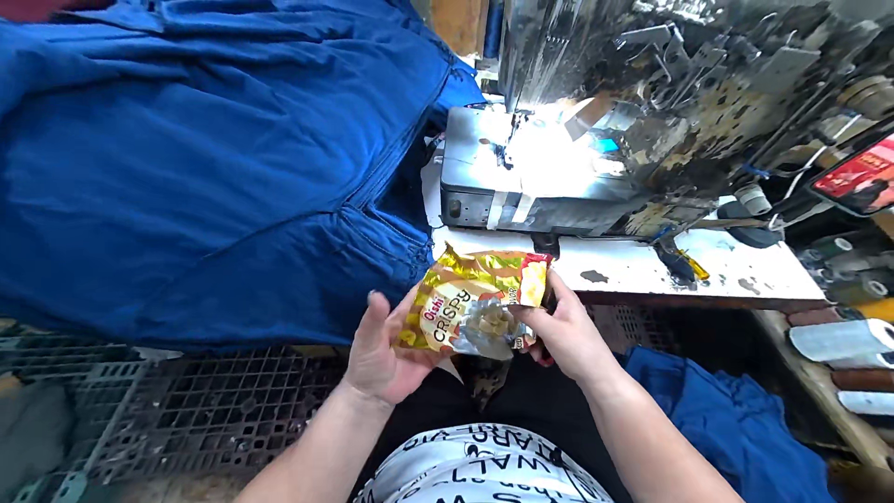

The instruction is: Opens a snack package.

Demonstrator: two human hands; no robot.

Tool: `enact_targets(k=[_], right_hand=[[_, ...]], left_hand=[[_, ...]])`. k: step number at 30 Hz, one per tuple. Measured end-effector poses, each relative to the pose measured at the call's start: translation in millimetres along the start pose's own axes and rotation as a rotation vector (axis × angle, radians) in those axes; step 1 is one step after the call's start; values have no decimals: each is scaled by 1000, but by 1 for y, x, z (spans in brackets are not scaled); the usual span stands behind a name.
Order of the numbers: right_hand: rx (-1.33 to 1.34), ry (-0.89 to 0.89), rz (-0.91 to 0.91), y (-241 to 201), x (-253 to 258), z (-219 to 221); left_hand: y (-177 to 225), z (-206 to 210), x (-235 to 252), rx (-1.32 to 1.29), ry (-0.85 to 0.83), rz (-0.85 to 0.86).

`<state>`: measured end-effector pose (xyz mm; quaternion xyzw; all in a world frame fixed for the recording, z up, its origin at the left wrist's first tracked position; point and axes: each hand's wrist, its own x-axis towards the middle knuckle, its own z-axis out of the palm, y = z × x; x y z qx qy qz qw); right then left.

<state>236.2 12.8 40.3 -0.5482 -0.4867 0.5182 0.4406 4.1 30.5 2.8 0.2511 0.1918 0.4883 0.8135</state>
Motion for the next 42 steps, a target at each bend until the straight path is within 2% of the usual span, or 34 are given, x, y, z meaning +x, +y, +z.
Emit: enact_targets(k=[5,10,12,13,15,17,19,22,25,29,32,34,36,39,42], right_hand=[[41,-3,61,3,0,2],[74,0,80,8,4,1],[74,-20,98,7,4,1],[74,-38,112,7,4,2],[51,-77,128,6,3,2],[-53,-98,78,3,5,-2],[-296,-31,-97,4,11,-17],[-812,182,-408,14,39,-57],[-1153,221,-443,30,70,-96],[-1222,293,-602,61,90,-115],[-1167,373,-732,70,92,-117],[-1073,434,-842,64,86,-109],[-959,449,-983,39,79,-84],[-864,278,-1164,-23,70,-23],[-1077,126,-1184,-69,84,31]], left_hand=[[-35,15,-6,-255,27,135],[-68,5,-10,-191,-153,119],[-73,6,-8,-139,-146,108],[-71,10,-6,-125,-89,100],[-62,24,1,-126,107,59],[-47,35,11,-118,209,15],[-28,42,21,-54,213,-24],[10,48,40,86,208,-60],[55,51,61,248,213,-50],[100,36,88,343,280,-45],[106,21,92,318,258,-69],[105,14,91,279,216,-90],[104,10,91,240,197,-104],[103,7,92,259,170,-99],[100,4,92,329,132,-84]])
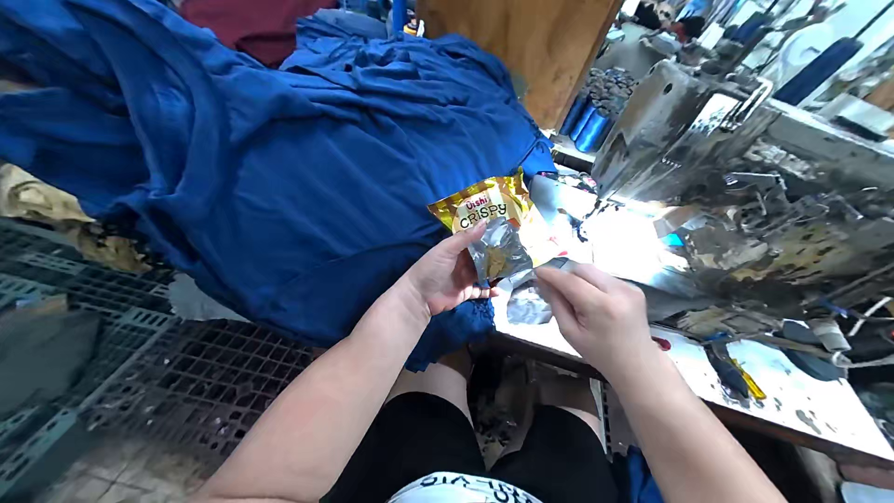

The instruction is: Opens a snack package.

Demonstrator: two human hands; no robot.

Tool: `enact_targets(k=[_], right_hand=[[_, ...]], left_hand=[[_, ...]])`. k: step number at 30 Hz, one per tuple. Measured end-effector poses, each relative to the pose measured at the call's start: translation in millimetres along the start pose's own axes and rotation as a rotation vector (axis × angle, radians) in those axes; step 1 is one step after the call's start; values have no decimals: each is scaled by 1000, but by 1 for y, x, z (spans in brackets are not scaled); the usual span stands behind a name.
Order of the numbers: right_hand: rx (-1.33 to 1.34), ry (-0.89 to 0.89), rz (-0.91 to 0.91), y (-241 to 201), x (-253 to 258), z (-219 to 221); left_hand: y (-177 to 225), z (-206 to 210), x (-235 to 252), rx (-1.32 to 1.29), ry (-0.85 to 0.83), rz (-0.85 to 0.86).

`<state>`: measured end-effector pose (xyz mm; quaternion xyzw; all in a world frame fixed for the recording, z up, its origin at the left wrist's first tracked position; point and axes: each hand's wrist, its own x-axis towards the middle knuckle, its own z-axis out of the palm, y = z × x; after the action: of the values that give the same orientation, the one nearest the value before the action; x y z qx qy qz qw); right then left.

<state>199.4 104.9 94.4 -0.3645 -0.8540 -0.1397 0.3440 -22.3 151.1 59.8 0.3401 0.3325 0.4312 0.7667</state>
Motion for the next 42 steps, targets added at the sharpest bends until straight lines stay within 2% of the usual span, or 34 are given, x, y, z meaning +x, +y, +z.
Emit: enact_targets(k=[2,5,8,15,25,31,36,42], right_hand=[[-98,-286,37,-6,32,13],[-233,-751,208,-9,71,25],[-315,-887,245,-15,86,31],[-393,-957,228,-24,95,36],[-367,-865,115,-16,80,45],[-329,-909,160,-16,81,39],[-222,-826,157,-4,76,38],[-148,-768,163,-3,72,34]], left_hand=[[-2,-2,-1,34,-19,9],[-2,-3,1,-3,-36,4],[0,-6,2,-29,-58,-18],[2,-8,4,-37,-60,-66],[-2,-14,7,-16,-94,-46],[-1,-13,0,-27,-113,-36],[-2,-17,-3,-31,-186,-21],[-2,-15,-6,13,-148,-59]])
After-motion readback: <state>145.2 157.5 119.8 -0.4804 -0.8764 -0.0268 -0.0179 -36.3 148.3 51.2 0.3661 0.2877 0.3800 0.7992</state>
